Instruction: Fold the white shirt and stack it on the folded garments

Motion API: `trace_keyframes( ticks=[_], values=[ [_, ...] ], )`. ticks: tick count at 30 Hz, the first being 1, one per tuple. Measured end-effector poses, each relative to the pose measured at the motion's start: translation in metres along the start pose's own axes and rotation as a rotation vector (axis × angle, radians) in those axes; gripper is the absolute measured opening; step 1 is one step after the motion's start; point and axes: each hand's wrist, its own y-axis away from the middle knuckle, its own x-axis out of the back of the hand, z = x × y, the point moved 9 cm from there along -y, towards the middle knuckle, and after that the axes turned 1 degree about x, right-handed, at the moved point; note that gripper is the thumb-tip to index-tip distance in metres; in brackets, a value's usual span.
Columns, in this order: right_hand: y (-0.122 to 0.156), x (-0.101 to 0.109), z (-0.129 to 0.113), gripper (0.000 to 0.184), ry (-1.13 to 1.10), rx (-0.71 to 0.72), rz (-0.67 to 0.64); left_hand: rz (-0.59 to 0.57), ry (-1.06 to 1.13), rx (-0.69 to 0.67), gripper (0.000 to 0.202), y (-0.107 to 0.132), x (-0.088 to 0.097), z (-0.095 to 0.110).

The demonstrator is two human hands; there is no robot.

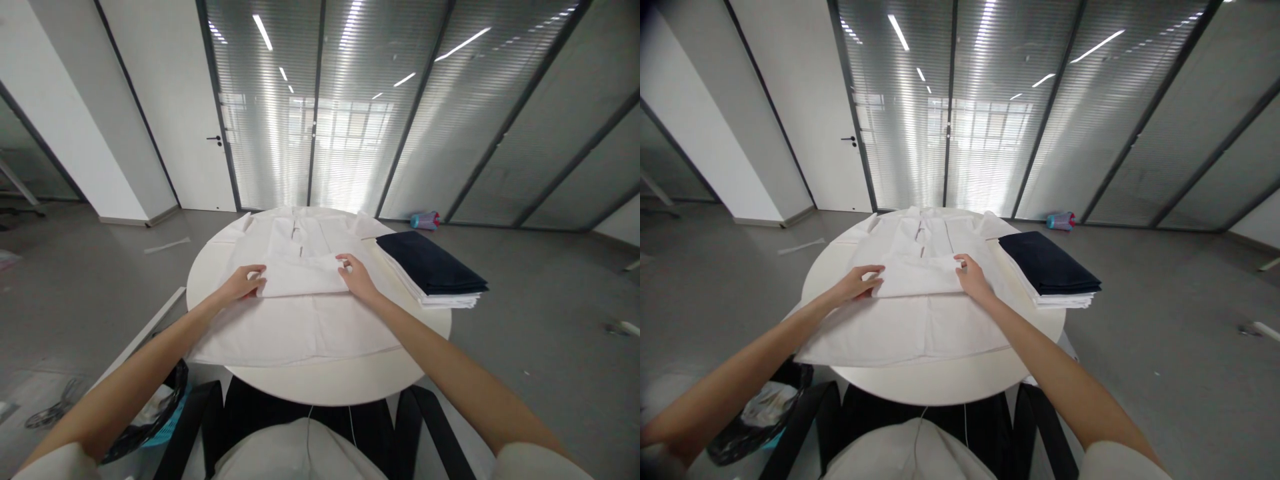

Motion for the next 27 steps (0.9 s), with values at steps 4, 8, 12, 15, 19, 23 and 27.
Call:
trace_keyframes(
  ticks=[4, 8, 12, 15, 19, 23, 27],
  values=[
    [-0.002, -0.006, 0.006, 0.036, 0.118, -0.070, -0.034, 0.010, -0.056, 0.016, 0.065, -0.002, 0.000, -0.002],
    [-0.005, -0.009, 0.008, 0.032, 0.303, -0.105, -0.148, 0.070, -0.220, -0.037, 0.058, -0.004, 0.004, 0.001],
    [-0.005, -0.005, -0.025, 0.031, 0.489, 0.008, -0.059, 0.292, -0.551, -0.352, 0.052, 0.003, 0.003, 0.045],
    [0.005, -0.033, -0.067, 0.043, 0.534, 0.210, -0.101, 0.228, -0.704, -0.540, 0.050, 0.005, -0.032, 0.071],
    [0.024, -0.091, -0.086, 0.062, 0.527, 0.341, -0.364, 0.106, -0.835, -0.600, 0.050, -0.005, -0.073, 0.068],
    [0.031, -0.112, -0.077, 0.076, 0.526, 0.378, -0.507, 0.068, -0.890, -0.464, 0.059, -0.018, -0.082, 0.039],
    [0.027, -0.107, -0.067, 0.083, 0.505, 0.378, -0.527, 0.084, -0.886, -0.438, 0.064, -0.019, -0.082, 0.032]
  ],
)
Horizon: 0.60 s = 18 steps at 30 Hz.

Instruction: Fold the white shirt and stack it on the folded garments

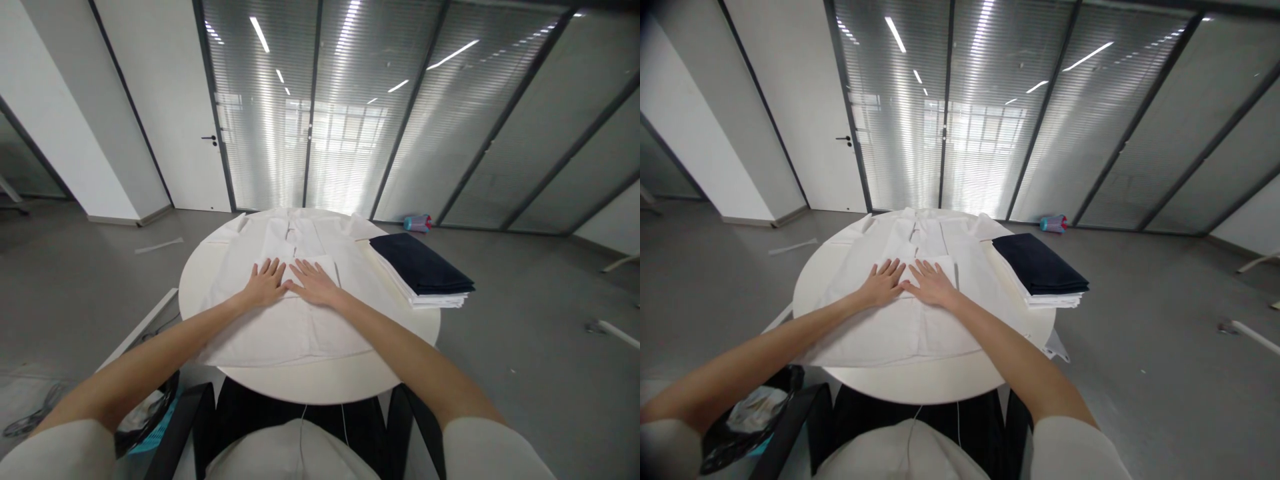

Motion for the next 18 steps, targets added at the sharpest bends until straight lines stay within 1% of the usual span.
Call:
trace_keyframes(
  ticks=[2, 4, 5, 6, 8, 9, 11, 13, 15, 16, 18],
  values=[
    [0.001, 0.003, 0.010, 0.083, -0.009, -0.031, 0.007, 0.026, 0.036, 0.001, 0.062, -0.001, 0.002, -0.001],
    [0.002, 0.014, 0.026, 0.079, -0.004, -0.105, 0.076, 0.073, 0.101, 0.006, 0.057, -0.005, 0.008, -0.009],
    [0.004, 0.022, 0.038, 0.075, 0.007, -0.167, 0.143, 0.105, 0.149, 0.047, 0.055, -0.007, 0.012, -0.019],
    [0.007, 0.032, 0.052, 0.071, 0.024, -0.247, 0.220, 0.136, 0.202, 0.116, 0.056, -0.010, 0.016, -0.033],
    [0.016, 0.048, 0.083, 0.062, 0.056, -0.421, 0.336, 0.178, 0.290, 0.287, 0.063, -0.013, 0.023, -0.067],
    [0.020, 0.052, 0.097, 0.057, 0.059, -0.495, 0.352, 0.179, 0.332, 0.361, 0.065, -0.015, 0.026, -0.082],
    [0.021, 0.052, 0.118, 0.044, 0.025, -0.572, 0.314, 0.141, 0.459, 0.424, 0.061, -0.018, 0.026, -0.102],
    [0.017, 0.049, 0.128, 0.031, -0.043, -0.574, 0.285, 0.129, 0.644, 0.426, 0.054, -0.022, 0.026, -0.109],
    [0.013, 0.049, 0.130, 0.024, -0.106, -0.553, 0.317, 0.176, 0.810, 0.392, 0.050, -0.025, 0.030, -0.108],
    [0.011, 0.050, 0.130, 0.024, -0.130, -0.548, 0.343, 0.216, 0.848, 0.364, 0.050, -0.026, 0.033, -0.106],
    [0.009, 0.053, 0.127, 0.025, -0.167, -0.546, 0.384, 0.301, 0.858, 0.328, 0.047, -0.028, 0.038, -0.101]
  ],
)
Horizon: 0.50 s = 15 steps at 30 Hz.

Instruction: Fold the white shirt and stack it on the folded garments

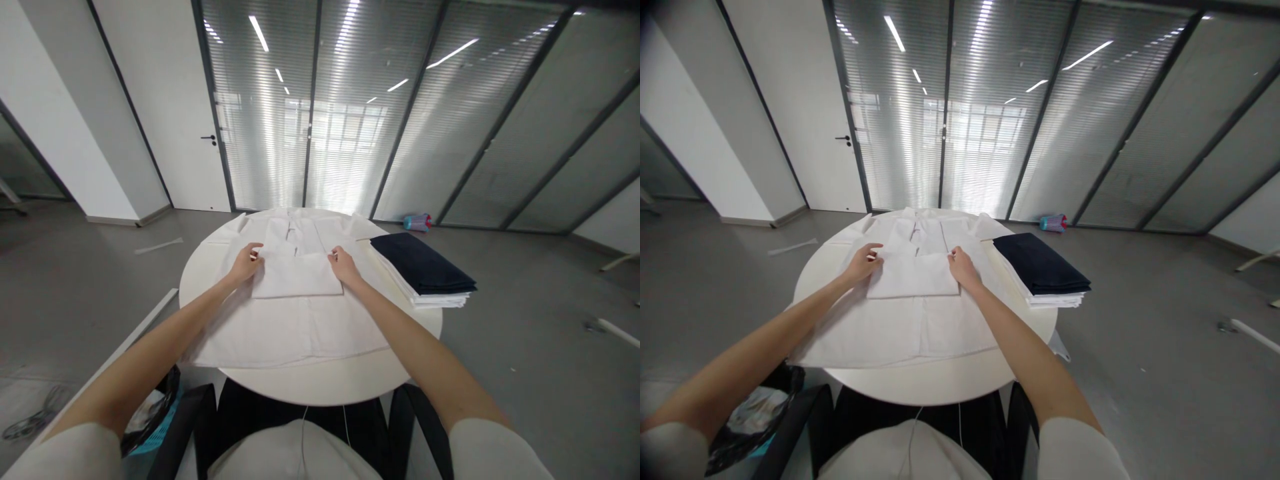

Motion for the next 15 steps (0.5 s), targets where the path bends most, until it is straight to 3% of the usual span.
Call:
trace_keyframes(
  ticks=[3, 9, 13, 15],
  values=[
    [0.002, -0.001, -0.004, 0.026, -0.016, -0.027, 0.002, 0.075, -0.076, -0.022, 0.043, -0.001, -0.003, 0.002],
    [0.015, -0.008, -0.013, 0.030, 0.092, 0.012, -0.024, 0.048, -0.277, -0.059, 0.044, 0.001, -0.010, 0.005],
    [0.020, 0.004, -0.022, 0.035, 0.230, 0.059, 0.051, 0.097, -0.510, -0.267, 0.039, 0.017, -0.011, 0.045],
    [0.022, 0.012, -0.034, 0.036, 0.322, 0.095, 0.113, -0.014, -0.620, -0.399, 0.033, 0.030, -0.031, 0.066]
  ],
)
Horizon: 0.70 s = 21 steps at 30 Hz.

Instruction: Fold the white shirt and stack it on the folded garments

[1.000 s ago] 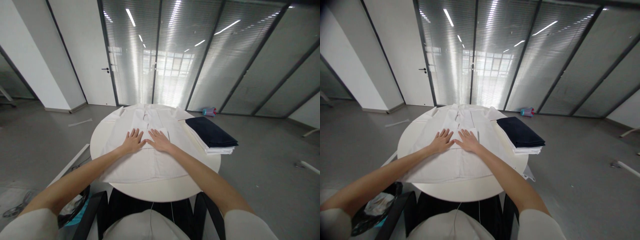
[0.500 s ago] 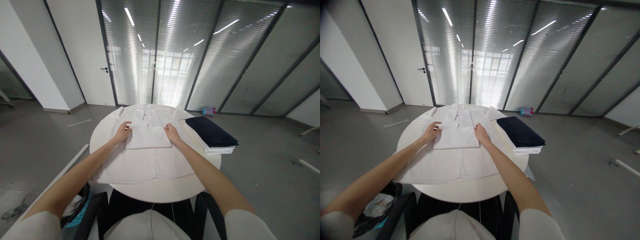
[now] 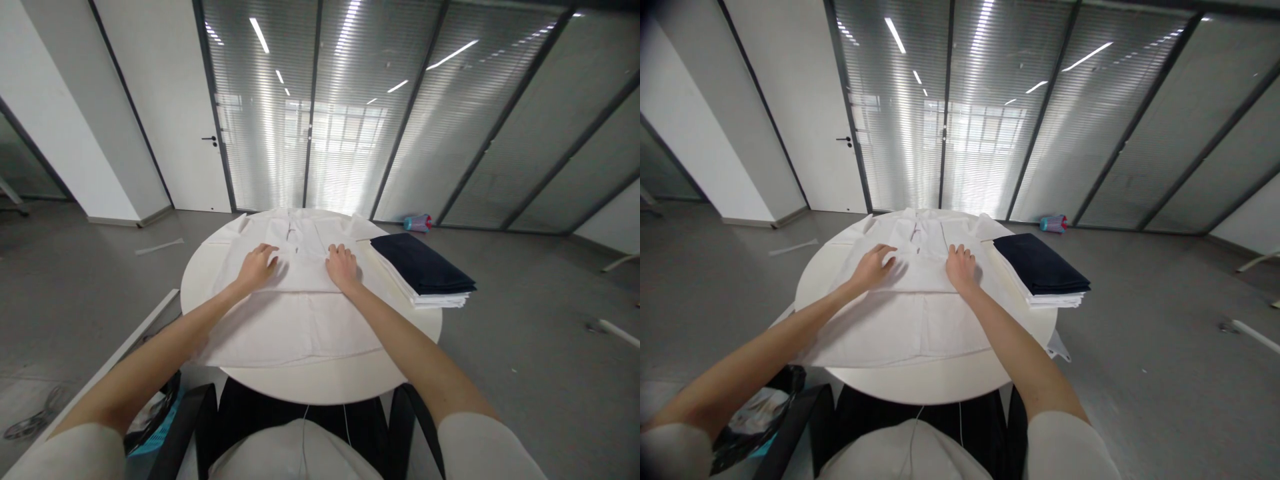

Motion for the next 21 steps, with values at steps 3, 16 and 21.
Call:
trace_keyframes(
  ticks=[3, 16, 21],
  values=[
    [0.007, 0.011, -0.031, 0.039, 0.049, 0.107, 0.063, -0.183, -0.101, -0.169, 0.031, 0.013, -0.022, 0.036],
    [0.046, -0.043, -0.060, 0.087, -0.110, 0.351, -0.412, -0.265, -0.206, -0.089, 0.063, 0.031, -0.056, 0.006],
    [0.036, -0.046, -0.013, 0.085, -0.082, 0.237, -0.466, -0.321, -0.159, -0.088, 0.074, 0.030, -0.050, -0.002]
  ],
)
